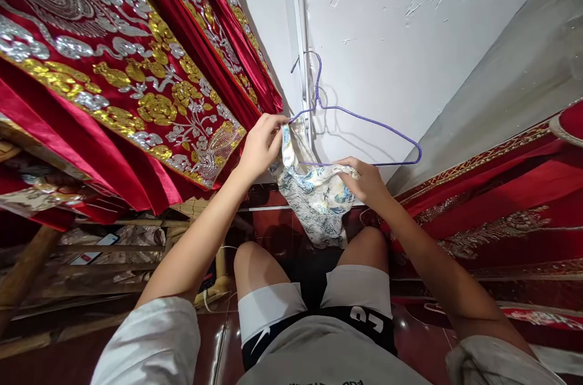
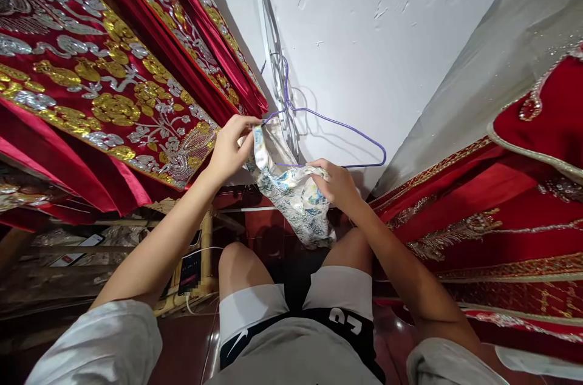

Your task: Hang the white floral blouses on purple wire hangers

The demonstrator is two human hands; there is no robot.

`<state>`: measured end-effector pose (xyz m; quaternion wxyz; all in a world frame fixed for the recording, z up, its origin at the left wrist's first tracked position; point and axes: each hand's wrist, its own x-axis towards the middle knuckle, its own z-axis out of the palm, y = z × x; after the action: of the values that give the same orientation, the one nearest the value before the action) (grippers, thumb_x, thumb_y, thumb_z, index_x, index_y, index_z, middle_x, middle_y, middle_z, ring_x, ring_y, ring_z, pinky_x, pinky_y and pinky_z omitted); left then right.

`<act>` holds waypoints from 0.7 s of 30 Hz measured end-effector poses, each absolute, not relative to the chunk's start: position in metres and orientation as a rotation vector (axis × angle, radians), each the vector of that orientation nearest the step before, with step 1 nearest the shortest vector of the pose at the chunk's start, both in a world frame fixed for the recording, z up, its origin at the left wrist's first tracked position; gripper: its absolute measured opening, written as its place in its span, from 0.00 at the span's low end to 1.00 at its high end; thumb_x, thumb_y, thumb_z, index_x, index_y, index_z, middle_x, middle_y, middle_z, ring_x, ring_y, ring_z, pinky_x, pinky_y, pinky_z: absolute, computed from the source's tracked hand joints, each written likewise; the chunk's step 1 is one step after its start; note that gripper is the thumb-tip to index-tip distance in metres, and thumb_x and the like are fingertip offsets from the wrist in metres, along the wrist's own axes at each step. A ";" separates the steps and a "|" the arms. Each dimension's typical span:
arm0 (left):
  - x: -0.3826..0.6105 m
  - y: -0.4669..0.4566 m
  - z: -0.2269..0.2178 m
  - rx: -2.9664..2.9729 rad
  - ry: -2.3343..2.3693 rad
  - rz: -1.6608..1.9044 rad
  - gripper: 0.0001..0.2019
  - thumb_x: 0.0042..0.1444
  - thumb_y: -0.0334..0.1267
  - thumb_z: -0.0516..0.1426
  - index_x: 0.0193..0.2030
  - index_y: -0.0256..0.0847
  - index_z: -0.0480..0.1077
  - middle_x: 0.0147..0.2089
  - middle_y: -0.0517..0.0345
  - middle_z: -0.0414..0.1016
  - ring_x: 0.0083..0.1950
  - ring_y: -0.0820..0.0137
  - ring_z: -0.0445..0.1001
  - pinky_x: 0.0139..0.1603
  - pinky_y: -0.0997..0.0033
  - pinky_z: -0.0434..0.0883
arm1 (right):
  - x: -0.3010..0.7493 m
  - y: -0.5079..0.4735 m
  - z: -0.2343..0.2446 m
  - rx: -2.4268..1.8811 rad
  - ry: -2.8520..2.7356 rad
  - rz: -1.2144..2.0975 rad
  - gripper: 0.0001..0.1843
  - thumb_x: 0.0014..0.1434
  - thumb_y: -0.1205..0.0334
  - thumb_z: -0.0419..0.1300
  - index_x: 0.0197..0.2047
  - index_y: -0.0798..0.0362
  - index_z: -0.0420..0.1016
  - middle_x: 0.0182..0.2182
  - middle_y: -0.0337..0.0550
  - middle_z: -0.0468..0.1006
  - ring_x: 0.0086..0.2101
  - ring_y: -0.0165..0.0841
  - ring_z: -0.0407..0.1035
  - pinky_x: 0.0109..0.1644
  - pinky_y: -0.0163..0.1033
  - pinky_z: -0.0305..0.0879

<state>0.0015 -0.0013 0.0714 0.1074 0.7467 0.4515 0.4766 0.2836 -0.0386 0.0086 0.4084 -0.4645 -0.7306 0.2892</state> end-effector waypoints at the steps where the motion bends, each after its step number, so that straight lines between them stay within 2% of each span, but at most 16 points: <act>1: 0.003 0.001 0.072 2.189 1.318 1.380 0.17 0.60 0.31 0.59 0.55 0.43 0.76 0.53 0.50 0.78 0.49 0.63 0.75 0.53 0.67 0.70 | 0.285 -0.041 0.011 -1.176 -1.873 0.731 0.15 0.59 0.61 0.59 0.47 0.47 0.81 0.34 0.41 0.82 0.25 0.33 0.62 0.30 0.38 0.56; 4: -0.002 0.008 0.067 2.209 1.309 1.257 0.15 0.61 0.31 0.57 0.54 0.42 0.76 0.48 0.51 0.80 0.44 0.64 0.76 0.52 0.67 0.70 | 0.291 -0.047 0.017 -1.255 -1.917 0.622 0.21 0.59 0.63 0.57 0.53 0.46 0.81 0.27 0.38 0.79 0.21 0.32 0.58 0.29 0.39 0.55; 6: -0.009 0.013 0.061 2.261 1.309 1.190 0.13 0.63 0.32 0.54 0.50 0.40 0.78 0.45 0.51 0.81 0.46 0.62 0.77 0.54 0.66 0.69 | 0.296 -0.050 0.019 -1.287 -1.887 0.443 0.25 0.57 0.64 0.58 0.58 0.47 0.79 0.25 0.38 0.76 0.23 0.34 0.62 0.32 0.39 0.59; 9: -0.020 0.018 0.055 2.309 1.372 1.201 0.15 0.63 0.32 0.52 0.50 0.41 0.78 0.49 0.49 0.81 0.51 0.58 0.77 0.57 0.64 0.68 | 0.311 -0.045 0.024 -1.310 -1.750 0.245 0.33 0.57 0.62 0.60 0.67 0.47 0.70 0.30 0.41 0.80 0.28 0.37 0.69 0.36 0.41 0.64; 11: -0.026 0.019 0.056 2.352 1.405 1.185 0.16 0.62 0.32 0.52 0.52 0.41 0.77 0.51 0.48 0.80 0.53 0.57 0.76 0.58 0.62 0.67 | 0.327 -0.033 0.035 -1.346 -1.657 0.187 0.35 0.58 0.61 0.61 0.69 0.47 0.68 0.35 0.44 0.81 0.31 0.38 0.71 0.37 0.43 0.66; 13: -0.031 0.018 0.058 2.382 1.387 1.164 0.16 0.62 0.32 0.52 0.52 0.40 0.77 0.51 0.48 0.80 0.53 0.57 0.75 0.58 0.62 0.67 | 0.344 -0.017 0.052 -1.402 -1.645 0.203 0.28 0.58 0.60 0.62 0.62 0.49 0.76 0.36 0.47 0.82 0.34 0.40 0.73 0.38 0.45 0.68; 15: -0.036 0.017 0.061 2.364 1.364 1.198 0.14 0.63 0.33 0.53 0.51 0.40 0.77 0.48 0.49 0.80 0.50 0.59 0.75 0.55 0.64 0.67 | 0.356 -0.002 0.072 -1.420 -1.745 0.388 0.15 0.56 0.58 0.66 0.46 0.52 0.85 0.34 0.48 0.82 0.35 0.43 0.75 0.37 0.46 0.68; 16: -0.038 0.016 0.062 2.331 1.374 1.242 0.14 0.64 0.34 0.53 0.50 0.40 0.77 0.46 0.50 0.80 0.47 0.61 0.75 0.53 0.66 0.67 | 0.359 0.002 0.080 -1.394 -1.814 0.563 0.11 0.54 0.56 0.68 0.38 0.53 0.86 0.32 0.48 0.82 0.35 0.43 0.76 0.36 0.45 0.69; 18: -0.042 0.014 0.061 2.205 1.434 1.359 0.13 0.66 0.37 0.53 0.50 0.40 0.77 0.41 0.53 0.79 0.40 0.65 0.73 0.46 0.70 0.66 | 0.355 0.001 0.090 -1.262 -1.864 0.989 0.12 0.52 0.52 0.71 0.31 0.54 0.84 0.29 0.47 0.82 0.34 0.43 0.77 0.35 0.44 0.70; 21: -0.045 0.015 0.053 1.994 1.548 1.427 0.13 0.67 0.43 0.54 0.46 0.38 0.76 0.33 0.57 0.74 0.32 0.69 0.67 0.37 0.72 0.63 | 0.329 -0.021 0.075 -1.050 -1.533 1.369 0.21 0.59 0.43 0.65 0.36 0.55 0.82 0.32 0.45 0.83 0.36 0.38 0.78 0.39 0.42 0.73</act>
<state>-0.0453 0.0149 0.0531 0.1204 0.6826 0.5300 0.4885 0.3293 -0.0206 0.0746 0.4050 -0.4160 -0.6074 0.5423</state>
